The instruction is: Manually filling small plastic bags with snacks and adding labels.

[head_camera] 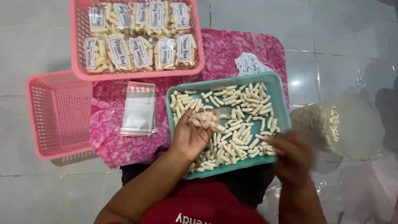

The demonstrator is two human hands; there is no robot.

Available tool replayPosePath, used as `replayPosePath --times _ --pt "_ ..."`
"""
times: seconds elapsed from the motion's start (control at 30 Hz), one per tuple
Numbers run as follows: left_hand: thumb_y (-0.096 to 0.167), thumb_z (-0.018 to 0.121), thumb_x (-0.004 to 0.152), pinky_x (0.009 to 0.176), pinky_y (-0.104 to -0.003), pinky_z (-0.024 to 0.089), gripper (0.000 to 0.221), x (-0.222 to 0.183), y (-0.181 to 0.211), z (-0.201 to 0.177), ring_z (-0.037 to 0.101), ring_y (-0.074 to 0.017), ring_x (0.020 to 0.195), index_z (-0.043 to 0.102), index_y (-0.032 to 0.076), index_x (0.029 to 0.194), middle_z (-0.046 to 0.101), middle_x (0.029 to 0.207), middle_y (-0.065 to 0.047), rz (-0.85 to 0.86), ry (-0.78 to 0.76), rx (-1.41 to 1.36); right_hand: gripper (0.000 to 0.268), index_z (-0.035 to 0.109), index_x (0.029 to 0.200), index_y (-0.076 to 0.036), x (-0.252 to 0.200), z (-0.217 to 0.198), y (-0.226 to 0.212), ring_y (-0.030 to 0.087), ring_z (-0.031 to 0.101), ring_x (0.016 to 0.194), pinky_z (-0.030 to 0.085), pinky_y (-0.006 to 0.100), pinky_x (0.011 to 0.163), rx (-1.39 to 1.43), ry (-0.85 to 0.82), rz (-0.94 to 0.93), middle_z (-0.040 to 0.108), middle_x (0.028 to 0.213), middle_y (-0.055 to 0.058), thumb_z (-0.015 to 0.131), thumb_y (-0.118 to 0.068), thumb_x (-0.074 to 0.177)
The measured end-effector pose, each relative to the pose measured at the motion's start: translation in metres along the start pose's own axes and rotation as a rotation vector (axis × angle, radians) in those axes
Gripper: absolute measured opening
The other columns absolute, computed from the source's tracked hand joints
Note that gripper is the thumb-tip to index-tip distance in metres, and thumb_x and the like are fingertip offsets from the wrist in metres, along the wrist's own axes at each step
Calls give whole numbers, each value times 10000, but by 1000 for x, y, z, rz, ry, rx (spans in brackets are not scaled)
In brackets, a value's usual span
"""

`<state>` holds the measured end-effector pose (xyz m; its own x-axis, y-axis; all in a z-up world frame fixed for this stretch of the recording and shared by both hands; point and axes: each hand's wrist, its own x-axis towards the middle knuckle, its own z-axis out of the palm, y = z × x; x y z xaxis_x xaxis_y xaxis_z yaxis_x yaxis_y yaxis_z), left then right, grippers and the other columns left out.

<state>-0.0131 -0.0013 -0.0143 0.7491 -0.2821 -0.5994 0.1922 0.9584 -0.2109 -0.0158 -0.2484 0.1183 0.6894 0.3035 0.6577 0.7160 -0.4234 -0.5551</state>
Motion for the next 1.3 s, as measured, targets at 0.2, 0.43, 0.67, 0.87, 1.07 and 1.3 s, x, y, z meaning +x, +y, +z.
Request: replayPosePath --times 0.2,0.43,0.67,0.87,1.07,1.3 --pt "349 625 983 829 -492 638 320 -8 -3 -6 729 -347 985 674 43 1067 731 1035 -174 -74 -2 32 401 794 1179 -148 55 48 -26 256 560 550 484 399 500 -186 -304 -47 634 924 139 687 111 893" --pt "645 619 892 961 -585 568 705 -37 2 19 650 -370 1146 496 135 1363 624 1362 -165 -6 -104 196 251 774 1096 -209 77 36 -17 181 666 612 532 329 547 -175 -406 70 692 990 -16 769 -44 907" --pt "621 563 945 991 -519 583 786 -26 3 -2 582 -418 1305 458 121 1542 598 1437 -195 -17 -341 251 230 807 1071 -175 102 39 -38 174 637 587 510 301 549 -94 -395 195 698 894 18 742 -14 921" --pt "57 670 971 992 -471 585 119 -30 11 -8 673 -448 1199 730 -8 1050 724 1197 -258 68 -378 408 193 826 985 -111 97 33 -34 219 646 580 514 345 508 -43 -372 244 711 835 102 800 13 839" --pt "131 663 949 968 -403 579 634 -31 33 -5 618 -375 1276 401 57 1521 616 1372 -268 94 -486 642 187 595 1165 -326 61 -18 9 79 626 923 548 251 757 380 23 59 656 1370 68 411 -325 1200" --pt "120 656 983 1038 -440 540 532 -31 33 -7 643 -310 1217 474 33 1476 696 1220 -196 99 -472 545 734 531 1138 -18 38 -29 -8 111 317 531 333 313 577 -92 211 159 417 809 46 229 -687 1146"
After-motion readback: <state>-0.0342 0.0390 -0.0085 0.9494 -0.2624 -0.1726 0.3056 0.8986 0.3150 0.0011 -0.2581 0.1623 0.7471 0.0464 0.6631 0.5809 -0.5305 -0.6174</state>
